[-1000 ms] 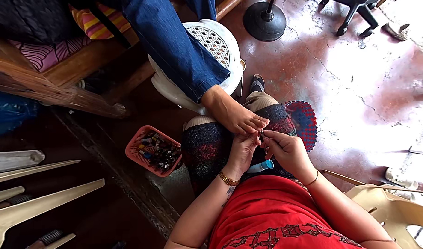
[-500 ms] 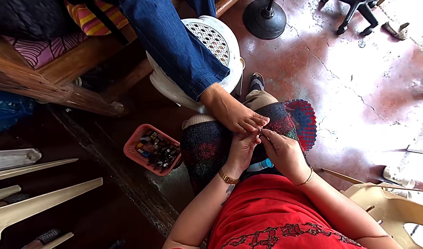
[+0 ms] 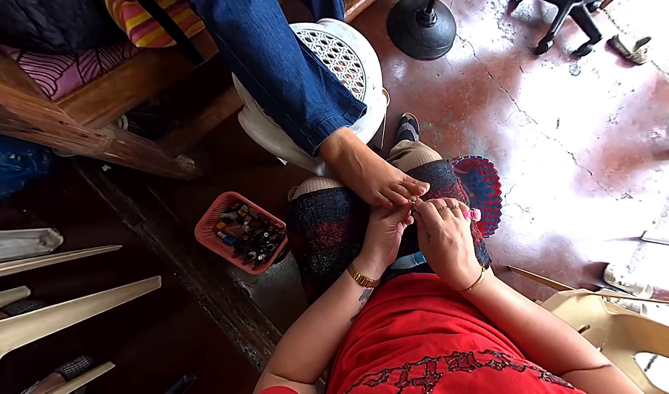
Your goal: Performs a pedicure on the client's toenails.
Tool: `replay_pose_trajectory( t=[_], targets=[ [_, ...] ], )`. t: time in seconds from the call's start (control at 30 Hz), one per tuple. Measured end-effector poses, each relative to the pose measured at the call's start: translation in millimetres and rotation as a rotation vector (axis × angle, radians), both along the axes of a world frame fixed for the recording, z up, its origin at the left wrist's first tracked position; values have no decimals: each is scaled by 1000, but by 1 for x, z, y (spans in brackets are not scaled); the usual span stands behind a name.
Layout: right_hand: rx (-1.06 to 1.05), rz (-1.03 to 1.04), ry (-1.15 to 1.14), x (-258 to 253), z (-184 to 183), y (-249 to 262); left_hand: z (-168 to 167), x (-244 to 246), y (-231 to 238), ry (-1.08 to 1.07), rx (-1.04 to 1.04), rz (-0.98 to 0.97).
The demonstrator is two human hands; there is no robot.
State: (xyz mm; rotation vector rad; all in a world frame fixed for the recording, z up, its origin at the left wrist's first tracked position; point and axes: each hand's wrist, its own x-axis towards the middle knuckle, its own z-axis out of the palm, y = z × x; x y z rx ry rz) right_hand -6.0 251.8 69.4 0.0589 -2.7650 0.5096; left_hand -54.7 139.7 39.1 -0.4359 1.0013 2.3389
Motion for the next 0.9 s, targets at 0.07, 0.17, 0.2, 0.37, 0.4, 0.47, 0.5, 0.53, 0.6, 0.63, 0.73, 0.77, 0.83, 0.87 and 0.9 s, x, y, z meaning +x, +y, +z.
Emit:
replay_pose_trajectory(
  t=[0.07, 0.17, 0.2, 0.37, 0.4, 0.47, 0.5, 0.53, 0.6, 0.63, 0.73, 0.77, 0.83, 0.87, 0.9],
  targets=[
    [-18, -10, -32, -1, 0, -1, 0, 0, 0, 4, 2, 0],
    [-79, -12, -59, -1, 1, -3, -1, 0, 0, -5, 5, -1],
    [-94, -15, -65, -1, 2, -3, -1, 0, 0, -5, 8, -6],
    [-81, -35, -84, -1, 3, -5, -1, 0, 0, -6, -3, -14],
    [-79, -36, -89, -1, 3, -5, -1, -1, 0, -10, -7, -11],
    [-82, -37, -95, -1, 2, -5, 0, -1, 0, -12, -9, -11],
    [-83, -37, -99, -1, 2, -5, 0, -1, 0, -11, -9, -13],
    [-86, -37, -106, -1, 2, -6, 0, -1, 0, -11, -8, -14],
    [-116, -26, -120, -1, 2, -5, 1, -1, 0, -11, -11, -19],
    [-141, -15, -122, -1, 3, -5, 0, -1, 0, -13, -13, -22],
    [-246, 23, -146, -3, 5, 2, -2, 0, -1, -11, 1, -26],
    [-289, 44, -153, -3, 6, 6, -3, 1, -2, -12, 15, -28],
    [-341, 80, -145, -3, 10, 16, -3, 1, -2, -9, 45, -35],
    [-331, 81, -112, -3, 12, 19, -2, 1, -2, -3, 53, -34],
    [-292, 73, -57, -2, 15, 20, -2, 1, -2, 2, 62, -32]
  ],
)
